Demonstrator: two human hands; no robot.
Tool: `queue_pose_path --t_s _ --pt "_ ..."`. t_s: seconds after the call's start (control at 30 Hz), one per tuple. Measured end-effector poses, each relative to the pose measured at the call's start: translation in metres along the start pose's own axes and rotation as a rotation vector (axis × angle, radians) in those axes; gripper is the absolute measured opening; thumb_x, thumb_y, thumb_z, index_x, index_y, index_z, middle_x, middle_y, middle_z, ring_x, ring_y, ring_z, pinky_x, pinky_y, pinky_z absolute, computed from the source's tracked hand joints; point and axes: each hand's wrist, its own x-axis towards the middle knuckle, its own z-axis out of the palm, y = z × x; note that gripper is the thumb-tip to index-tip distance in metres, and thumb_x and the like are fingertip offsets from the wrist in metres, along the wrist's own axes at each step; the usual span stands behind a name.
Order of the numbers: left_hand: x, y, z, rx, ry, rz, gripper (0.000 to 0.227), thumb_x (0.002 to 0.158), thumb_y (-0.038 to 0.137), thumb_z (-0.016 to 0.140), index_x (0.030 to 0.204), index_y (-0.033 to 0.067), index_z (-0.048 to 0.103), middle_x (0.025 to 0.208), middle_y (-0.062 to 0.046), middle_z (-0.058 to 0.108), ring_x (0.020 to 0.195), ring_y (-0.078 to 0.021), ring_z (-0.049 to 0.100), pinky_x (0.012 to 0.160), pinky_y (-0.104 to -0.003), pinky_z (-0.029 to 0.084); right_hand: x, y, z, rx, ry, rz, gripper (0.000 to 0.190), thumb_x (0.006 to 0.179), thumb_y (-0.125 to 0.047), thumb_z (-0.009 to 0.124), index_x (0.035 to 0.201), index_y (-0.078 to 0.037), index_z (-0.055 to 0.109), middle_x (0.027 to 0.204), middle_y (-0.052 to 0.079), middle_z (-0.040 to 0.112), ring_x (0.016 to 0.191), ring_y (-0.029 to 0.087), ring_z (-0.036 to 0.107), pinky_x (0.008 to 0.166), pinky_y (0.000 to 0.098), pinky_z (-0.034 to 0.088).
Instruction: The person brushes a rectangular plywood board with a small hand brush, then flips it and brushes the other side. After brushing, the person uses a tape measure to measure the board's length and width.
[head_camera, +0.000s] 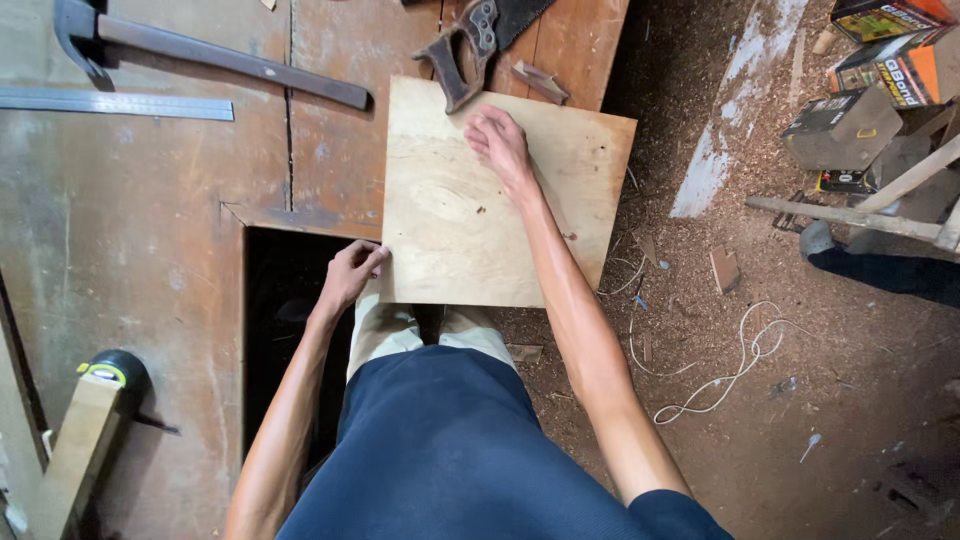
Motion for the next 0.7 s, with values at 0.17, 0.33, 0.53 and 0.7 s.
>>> queue_pose_path --t_s 0.17,0.33,0.53,0.7 --pt "0.003 0.008 -0.019 0.106 -0.099 0.009 0.041 0.095 0.038 0.069 0.111 0.0006 0.074 0.088 -0.01 0.078 0.082 -0.0128 0.074 0.077 -0.029 0.056 0.024 -0.046 0.047 0.05 -0.144 -0.102 0.051 0.103 -0.011 0.056 0.15 -0.002 0.04 0.148 0.016 0.056 0.122 0.022 0.067 0.102 0.0356 0.056" --pt "0.002 0.009 -0.03 0.14 -0.167 -0.005 0.037 0.096 0.035 0.07 0.109 0.0009 0.074 0.086 -0.01 0.077 0.078 -0.0125 0.071 0.074 -0.028 0.056 0.019 -0.062 0.063 -0.162 -0.044 -0.158 0.048 0.098 -0.01 0.057 0.145 -0.007 0.045 0.14 0.015 0.061 0.118 0.024 0.068 0.096 0.0379 0.056" --pt "0.002 0.018 -0.03 0.094 -0.214 0.032 0.029 0.098 0.026 0.069 0.103 -0.0019 0.073 0.079 -0.01 0.075 0.073 -0.0112 0.07 0.069 -0.027 0.057 -0.09 -0.033 0.023 -0.765 0.382 -0.464 0.036 0.1 -0.012 0.072 0.131 -0.004 0.058 0.129 0.018 0.07 0.124 0.029 0.067 0.103 0.042 0.054" --pt "0.002 0.028 -0.031 0.123 -0.096 0.111 0.026 0.097 0.022 0.069 0.101 -0.0026 0.075 0.076 -0.01 0.074 0.068 -0.0123 0.071 0.067 -0.028 0.056 -0.198 0.012 -0.054 -0.692 0.967 0.08 0.069 0.086 -0.023 0.075 0.144 -0.007 0.04 0.142 0.023 0.047 0.119 0.035 0.058 0.092 0.0477 0.052"
